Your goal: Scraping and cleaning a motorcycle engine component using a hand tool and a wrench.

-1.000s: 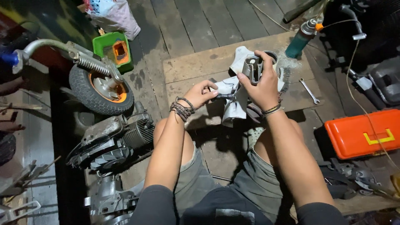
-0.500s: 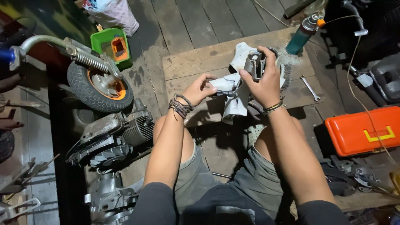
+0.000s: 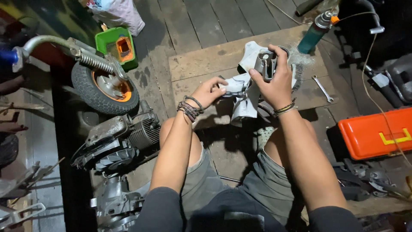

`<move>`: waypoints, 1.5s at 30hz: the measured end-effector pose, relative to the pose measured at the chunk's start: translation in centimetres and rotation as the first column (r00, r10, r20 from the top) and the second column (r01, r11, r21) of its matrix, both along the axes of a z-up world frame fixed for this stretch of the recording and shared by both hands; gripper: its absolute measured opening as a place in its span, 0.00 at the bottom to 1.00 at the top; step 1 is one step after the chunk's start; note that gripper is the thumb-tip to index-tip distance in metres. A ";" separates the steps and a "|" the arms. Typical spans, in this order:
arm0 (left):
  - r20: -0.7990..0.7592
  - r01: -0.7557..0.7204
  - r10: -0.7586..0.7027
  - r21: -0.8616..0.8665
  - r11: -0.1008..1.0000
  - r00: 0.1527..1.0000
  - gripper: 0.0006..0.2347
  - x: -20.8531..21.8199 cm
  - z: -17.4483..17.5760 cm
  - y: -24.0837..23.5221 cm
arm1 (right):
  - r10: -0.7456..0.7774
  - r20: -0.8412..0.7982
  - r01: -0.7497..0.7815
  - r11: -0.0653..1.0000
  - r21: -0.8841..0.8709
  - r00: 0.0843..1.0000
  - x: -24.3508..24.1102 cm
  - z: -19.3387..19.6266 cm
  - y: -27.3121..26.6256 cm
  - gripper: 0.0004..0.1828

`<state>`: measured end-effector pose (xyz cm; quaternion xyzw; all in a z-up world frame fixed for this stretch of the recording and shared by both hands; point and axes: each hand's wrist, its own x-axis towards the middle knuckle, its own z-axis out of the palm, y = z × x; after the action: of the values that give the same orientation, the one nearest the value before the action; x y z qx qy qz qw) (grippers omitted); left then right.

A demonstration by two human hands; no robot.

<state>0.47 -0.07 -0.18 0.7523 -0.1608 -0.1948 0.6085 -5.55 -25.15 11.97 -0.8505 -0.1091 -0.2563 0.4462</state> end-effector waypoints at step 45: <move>0.113 0.066 -0.058 -0.066 0.996 0.992 0.16 -2.7 5.3 -0.2 | -0.018 0.109 0.032 0.991 -0.126 0.994 -0.1 1.0 0.1 0.34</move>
<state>-2.19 -0.29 5.13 0.7349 -0.2244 -0.1658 0.6181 -5.68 -25.09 12.95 -0.8635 -0.1384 -0.3000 0.3809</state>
